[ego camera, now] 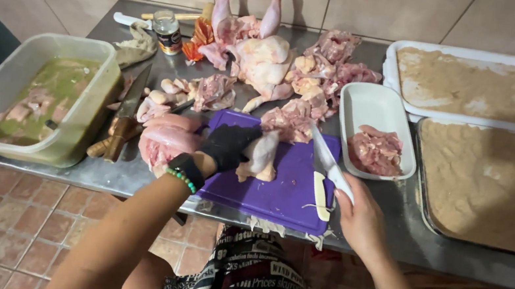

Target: Trimming fat and skin from raw chicken pieces using a knife on a cutting board.

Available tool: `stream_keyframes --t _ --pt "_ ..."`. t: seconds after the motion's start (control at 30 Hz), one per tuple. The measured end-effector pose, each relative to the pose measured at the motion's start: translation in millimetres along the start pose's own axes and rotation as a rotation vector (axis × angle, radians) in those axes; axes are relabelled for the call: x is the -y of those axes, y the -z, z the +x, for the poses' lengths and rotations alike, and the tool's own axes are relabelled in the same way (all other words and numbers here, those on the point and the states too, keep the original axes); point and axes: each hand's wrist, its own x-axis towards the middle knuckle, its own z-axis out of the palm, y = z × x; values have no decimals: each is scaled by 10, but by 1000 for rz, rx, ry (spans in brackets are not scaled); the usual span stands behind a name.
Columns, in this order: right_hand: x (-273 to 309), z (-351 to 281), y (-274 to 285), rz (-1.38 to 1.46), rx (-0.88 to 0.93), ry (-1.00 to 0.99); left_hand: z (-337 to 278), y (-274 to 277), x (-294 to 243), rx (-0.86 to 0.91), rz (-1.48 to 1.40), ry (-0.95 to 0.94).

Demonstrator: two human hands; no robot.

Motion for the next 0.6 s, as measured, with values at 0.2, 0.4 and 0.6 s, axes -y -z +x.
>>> stream_keyframes --t 0.2,0.4,0.6 --pt "129 266 -72 -38 40 272 86 -74 -47 -52 34 5" --pt "177 411 131 -80 82 386 177 -152 -132 -131 57 17" --pt "6 559 78 38 173 306 344 -138 -239 -219 73 43"
